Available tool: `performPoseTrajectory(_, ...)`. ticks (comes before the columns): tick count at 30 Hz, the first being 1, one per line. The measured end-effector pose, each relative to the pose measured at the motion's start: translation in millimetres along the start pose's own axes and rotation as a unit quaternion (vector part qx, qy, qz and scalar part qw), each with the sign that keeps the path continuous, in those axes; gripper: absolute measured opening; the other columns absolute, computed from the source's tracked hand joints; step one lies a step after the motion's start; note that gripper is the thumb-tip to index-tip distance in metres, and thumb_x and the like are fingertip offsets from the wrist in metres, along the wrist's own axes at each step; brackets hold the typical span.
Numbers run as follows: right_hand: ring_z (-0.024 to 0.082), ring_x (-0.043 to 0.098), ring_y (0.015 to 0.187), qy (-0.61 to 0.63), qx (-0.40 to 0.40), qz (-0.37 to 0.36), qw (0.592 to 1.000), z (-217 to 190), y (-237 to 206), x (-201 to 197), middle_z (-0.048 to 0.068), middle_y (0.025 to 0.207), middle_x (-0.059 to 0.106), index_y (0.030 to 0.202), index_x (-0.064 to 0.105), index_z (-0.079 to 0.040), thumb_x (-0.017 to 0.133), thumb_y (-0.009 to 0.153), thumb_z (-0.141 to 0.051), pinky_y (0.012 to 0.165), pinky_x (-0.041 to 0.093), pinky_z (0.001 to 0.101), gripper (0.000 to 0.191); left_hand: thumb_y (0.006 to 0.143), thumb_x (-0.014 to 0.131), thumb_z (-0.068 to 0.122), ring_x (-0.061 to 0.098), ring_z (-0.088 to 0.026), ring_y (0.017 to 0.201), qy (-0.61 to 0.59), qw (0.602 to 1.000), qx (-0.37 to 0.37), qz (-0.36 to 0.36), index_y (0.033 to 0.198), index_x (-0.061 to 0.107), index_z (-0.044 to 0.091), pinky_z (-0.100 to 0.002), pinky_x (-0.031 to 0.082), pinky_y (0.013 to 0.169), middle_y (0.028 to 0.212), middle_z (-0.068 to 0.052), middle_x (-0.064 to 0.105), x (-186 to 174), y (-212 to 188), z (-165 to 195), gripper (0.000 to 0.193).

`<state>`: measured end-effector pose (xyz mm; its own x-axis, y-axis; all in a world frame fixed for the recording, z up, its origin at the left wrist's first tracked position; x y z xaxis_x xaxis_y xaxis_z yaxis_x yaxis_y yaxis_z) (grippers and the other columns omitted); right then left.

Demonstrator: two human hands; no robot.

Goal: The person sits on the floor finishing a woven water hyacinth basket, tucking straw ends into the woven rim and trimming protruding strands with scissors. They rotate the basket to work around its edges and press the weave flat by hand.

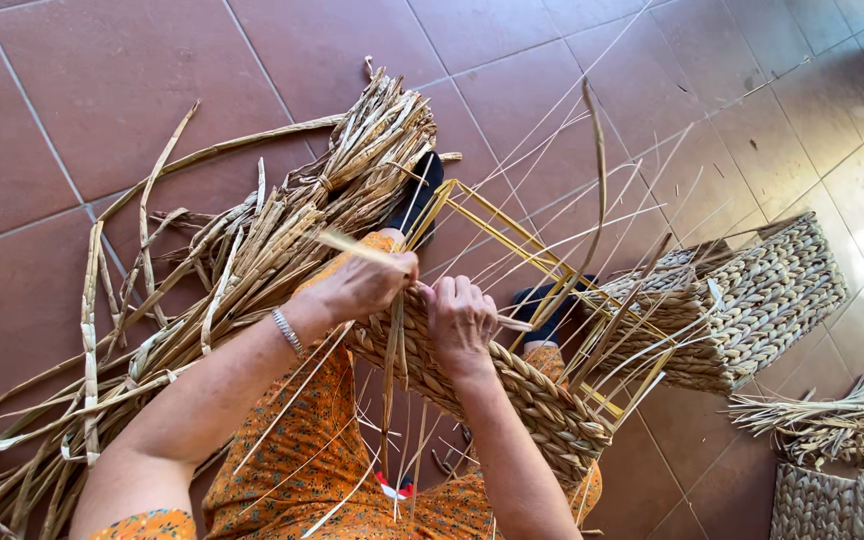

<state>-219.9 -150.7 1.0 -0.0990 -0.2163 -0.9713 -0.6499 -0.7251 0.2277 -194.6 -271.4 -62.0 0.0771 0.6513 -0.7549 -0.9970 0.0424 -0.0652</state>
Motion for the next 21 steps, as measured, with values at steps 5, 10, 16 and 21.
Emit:
performPoseTrajectory(5,0.025,0.070,0.071,-0.004,-0.010,-0.073,0.997,0,-49,-33,0.011,0.086,0.070,0.091,0.066,-0.006,0.064,0.100,-0.022,0.058,0.055,0.0401,0.018,0.081,0.077,0.014,0.066,-0.038,0.076,-0.002,0.991,0.061,0.120,0.101,0.064,0.008,-0.048,0.055,0.070,0.077,-0.017,0.067,-23,26,11,0.024)
performPoseTrajectory(10,0.022,0.070,0.065,-0.047,0.200,-0.194,0.959,65,-135,-100,0.004,0.081,0.075,0.095,0.075,-0.014,0.062,0.101,-0.030,0.060,0.055,0.0394,0.022,0.084,0.072,0.010,0.066,-0.040,0.076,0.029,0.992,0.056,0.111,0.141,0.052,0.000,-0.047,0.055,0.067,0.089,-0.023,0.067,-15,22,12,0.061)
performPoseTrajectory(16,0.025,0.065,0.088,-0.061,0.041,0.108,0.991,27,-127,-131,0.011,0.097,0.074,0.102,0.074,-0.008,0.073,0.082,-0.032,0.080,0.049,0.0458,0.031,0.097,0.059,0.005,0.069,-0.033,0.083,0.115,0.992,0.050,-0.013,0.093,0.070,0.004,-0.044,0.057,0.072,0.101,-0.020,0.070,14,34,21,0.012)
performPoseTrajectory(21,0.028,0.068,0.076,0.146,0.032,-0.039,0.988,-25,-77,-37,0.014,0.082,0.070,0.096,0.070,-0.001,0.082,0.083,-0.041,0.065,0.053,0.0420,0.044,0.095,0.057,0.015,0.067,-0.036,0.091,-0.029,0.998,-0.023,-0.051,0.098,0.076,0.012,-0.048,0.053,0.085,0.097,-0.017,0.071,12,44,21,0.020)
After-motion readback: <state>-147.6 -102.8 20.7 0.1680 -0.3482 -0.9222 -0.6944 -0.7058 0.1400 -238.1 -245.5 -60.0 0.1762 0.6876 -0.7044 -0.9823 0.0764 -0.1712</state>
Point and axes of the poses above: each hand's wrist, its own y-axis towards the middle knuckle, its own x-axis out of the palm, z = x × y, the point moved 8 cm from there along y, towards the middle knuckle
